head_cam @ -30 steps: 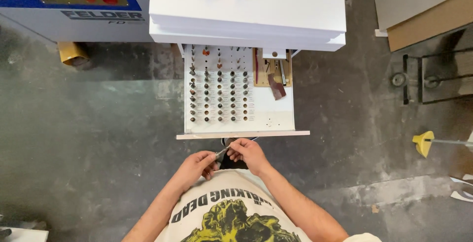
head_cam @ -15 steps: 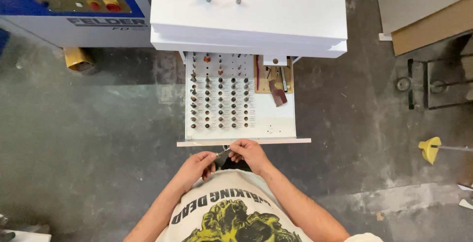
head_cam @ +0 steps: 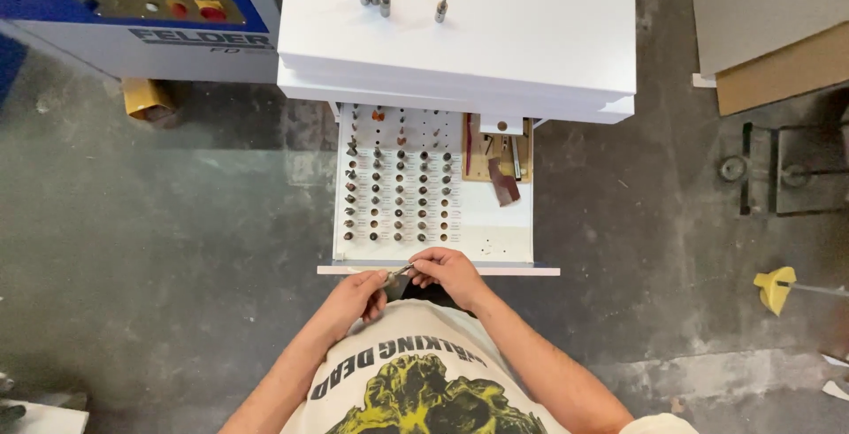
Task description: A person is seen selecting, inspecting, and organizing various drill bits within a specialized storage drawer of a woodworking machine.
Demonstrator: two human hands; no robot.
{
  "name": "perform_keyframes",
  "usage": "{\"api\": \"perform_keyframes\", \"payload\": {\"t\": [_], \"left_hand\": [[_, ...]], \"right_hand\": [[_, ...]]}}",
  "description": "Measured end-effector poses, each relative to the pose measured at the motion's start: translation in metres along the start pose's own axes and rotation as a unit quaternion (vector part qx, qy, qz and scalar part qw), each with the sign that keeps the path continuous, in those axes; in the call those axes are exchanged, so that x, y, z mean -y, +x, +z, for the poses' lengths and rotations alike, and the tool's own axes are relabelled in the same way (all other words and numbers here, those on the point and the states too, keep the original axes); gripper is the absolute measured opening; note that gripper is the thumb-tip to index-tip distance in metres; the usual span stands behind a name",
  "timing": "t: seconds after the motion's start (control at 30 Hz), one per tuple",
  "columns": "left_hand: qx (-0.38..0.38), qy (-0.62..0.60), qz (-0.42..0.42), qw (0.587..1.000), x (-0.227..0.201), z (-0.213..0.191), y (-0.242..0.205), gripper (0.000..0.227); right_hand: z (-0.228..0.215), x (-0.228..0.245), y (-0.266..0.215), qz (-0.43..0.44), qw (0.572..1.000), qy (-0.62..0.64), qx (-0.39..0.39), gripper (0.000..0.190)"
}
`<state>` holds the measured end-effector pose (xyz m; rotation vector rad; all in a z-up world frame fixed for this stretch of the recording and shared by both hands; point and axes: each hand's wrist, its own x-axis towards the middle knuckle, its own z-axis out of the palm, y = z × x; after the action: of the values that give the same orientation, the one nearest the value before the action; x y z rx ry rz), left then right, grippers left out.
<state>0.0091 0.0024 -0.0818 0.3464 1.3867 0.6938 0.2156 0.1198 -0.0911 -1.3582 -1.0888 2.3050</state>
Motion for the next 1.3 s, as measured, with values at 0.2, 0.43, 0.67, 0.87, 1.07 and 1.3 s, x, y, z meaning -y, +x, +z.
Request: {"api": "perform_keyframes", "payload": {"t": [0.2, 0.43, 0.67, 0.87, 1.07, 1.3], "left_hand": [[-0.015, -0.003, -0.007, 1.0, -0.012, 0.003, 0.013, 0.037], [0.013, -0.056, -0.03, 0.998, -0.027, 0.009, 0.045, 0.036], [0.033, -0.031, -0.053, 0.998, -0.062, 0.021, 0.07, 0.05], [0.025, -0.025, -0.081, 0.996, -0.055, 0.023, 0.09, 0.05], [-0.09, 0.385, 0.038, 0.918, 0.014, -0.017, 0.198, 0.035], [-0.177, 0.656, 0.222, 0.699, 0.046, -0.033, 0.283, 0.027]], "right_hand": [[-0.003, 0.01, 0.01, 0.0, 1.0, -0.018, -0.01, 0.02], [-0.021, 0.017, 0.016, -0.012, 0.999, -0.027, -0.026, 0.023], [-0.042, 0.015, 0.031, -0.057, 0.997, -0.006, -0.06, 0.025], [-0.046, 0.022, 0.036, -0.054, 0.996, -0.001, -0.072, 0.021], [-0.052, 0.023, 0.045, -0.01, 0.985, -0.078, -0.154, 0.013], [-0.066, 0.029, 0.038, 0.006, 0.974, -0.104, -0.201, 0.014]]}}
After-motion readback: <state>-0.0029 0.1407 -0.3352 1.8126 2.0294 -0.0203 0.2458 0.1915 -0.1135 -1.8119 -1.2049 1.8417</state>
